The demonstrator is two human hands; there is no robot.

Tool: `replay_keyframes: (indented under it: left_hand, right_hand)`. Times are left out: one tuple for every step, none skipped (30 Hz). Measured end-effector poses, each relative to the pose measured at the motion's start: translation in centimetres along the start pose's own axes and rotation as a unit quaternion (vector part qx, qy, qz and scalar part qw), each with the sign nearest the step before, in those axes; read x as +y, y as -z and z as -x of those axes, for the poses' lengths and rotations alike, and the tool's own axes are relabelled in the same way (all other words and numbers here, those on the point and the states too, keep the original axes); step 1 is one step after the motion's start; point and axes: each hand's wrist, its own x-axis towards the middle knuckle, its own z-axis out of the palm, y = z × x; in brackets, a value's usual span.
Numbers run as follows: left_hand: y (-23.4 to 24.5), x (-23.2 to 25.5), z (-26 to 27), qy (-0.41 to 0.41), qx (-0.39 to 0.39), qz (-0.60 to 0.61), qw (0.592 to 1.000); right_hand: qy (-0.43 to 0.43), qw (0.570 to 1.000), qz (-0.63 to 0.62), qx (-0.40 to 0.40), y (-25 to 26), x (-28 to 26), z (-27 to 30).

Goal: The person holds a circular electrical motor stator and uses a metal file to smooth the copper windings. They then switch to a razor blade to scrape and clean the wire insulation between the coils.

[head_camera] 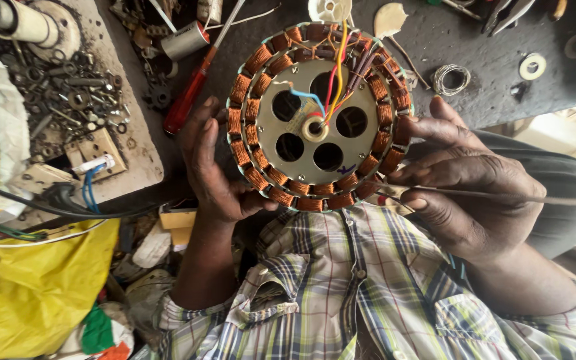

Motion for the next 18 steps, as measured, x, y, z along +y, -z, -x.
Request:
replay_keyframes:
  left_hand:
    - [0.0, 0.0, 0.0, 0.002, 0.0, 0.008, 1.0]
    - [0.0, -0.1, 0.1, 0.004, -0.001, 0.017, 1.0]
    - [0.0, -0.1, 0.1, 0.004, 0.0, 0.023, 1.0]
    - [0.0, -0.2, 0.1, 0.003, 0.001, 0.029, 1.0]
    - [0.0, -0.3, 0.2, 0.001, 0.003, 0.033, 0.999]
    - [0.0, -0.3, 0.2, 0.0, 0.003, 0.034, 0.999]
    - [0.0, -0.3, 0.2, -0.001, 0.003, 0.037, 0.999]
    - [0.1, -0.3, 0.3, 0.0, 0.0, 0.035, 0.999]
    - [0.2, -0.3, 0.3, 0.001, 0.0, 0.036, 0.999]
    - [0.3, -0.3, 0.4, 0.002, -0.001, 0.036, 0.999]
    - [0.3, -0.4, 0.4, 0.001, -0.001, 0.038, 0.999]
    - [0.3, -0.4, 0.4, 0.001, 0.001, 0.04, 0.999]
    - [0.3, -0.4, 0.4, 0.002, 0.001, 0.042, 0.999]
    - [0.3, -0.4, 0.5, 0.003, 0.002, 0.044, 0.999]
    - [0.2, -0.4, 0.5, 0.001, 0.001, 0.044, 0.999]
    - [0.2, -0.4, 0.4, -0.002, 0.001, 0.045, 0.999]
    - [0.2, -0.5, 0.4, -0.007, -0.001, 0.044, 0.999]
    - [0.2, -0.5, 0.3, -0.013, -0.002, 0.043, 0.999]
  right_hand:
    - [0.003, 1.0, 0.002, 0.002, -0.1, 0.0, 0.0]
    - [0.006, 1.0, 0.004, 0.004, -0.2, -0.1, 0.0]
    - [0.007, 1.0, 0.009, 0.004, -0.3, -0.1, 0.0]
    - [0.005, 1.0, 0.012, 0.009, -0.5, -0.2, 0.0]
    - [0.004, 1.0, 0.016, 0.013, -0.6, -0.2, 0.0]
    - [-0.001, 1.0, 0.017, 0.02, -0.9, -0.1, 0.0]
    - [0.006, 1.0, 0.017, 0.023, -1.0, 0.0, 0.0]
    - [0.014, 0.999, 0.016, 0.026, -1.1, 0.1, 0.1]
    - [0.034, 0.999, 0.012, 0.023, -1.2, 0.4, 0.1]
    - [0.054, 0.998, 0.008, 0.019, -1.2, 0.7, 0.2]
    - [0.086, 0.994, 0.061, 0.0, -1.1, 0.8, 0.4]
    - [0.118, 0.986, 0.114, -0.019, -0.9, 0.8, 0.7]
    - [0.148, 0.974, 0.165, -0.037, -0.7, 0.7, 1.1]
    - [0.144, 0.974, 0.169, -0.05, -0.2, 0.4, 1.6]
    - [0.14, 0.973, 0.171, -0.063, 0.2, 0.1, 2.2]
    - [0.137, 0.972, 0.173, -0.076, 0.6, 0.0, 2.8]
    - [0.152, 0.974, 0.156, -0.058, 0.8, 0.1, 3.4]
    - [0.168, 0.975, 0.139, -0.04, 0.9, 0.5, 4.1]
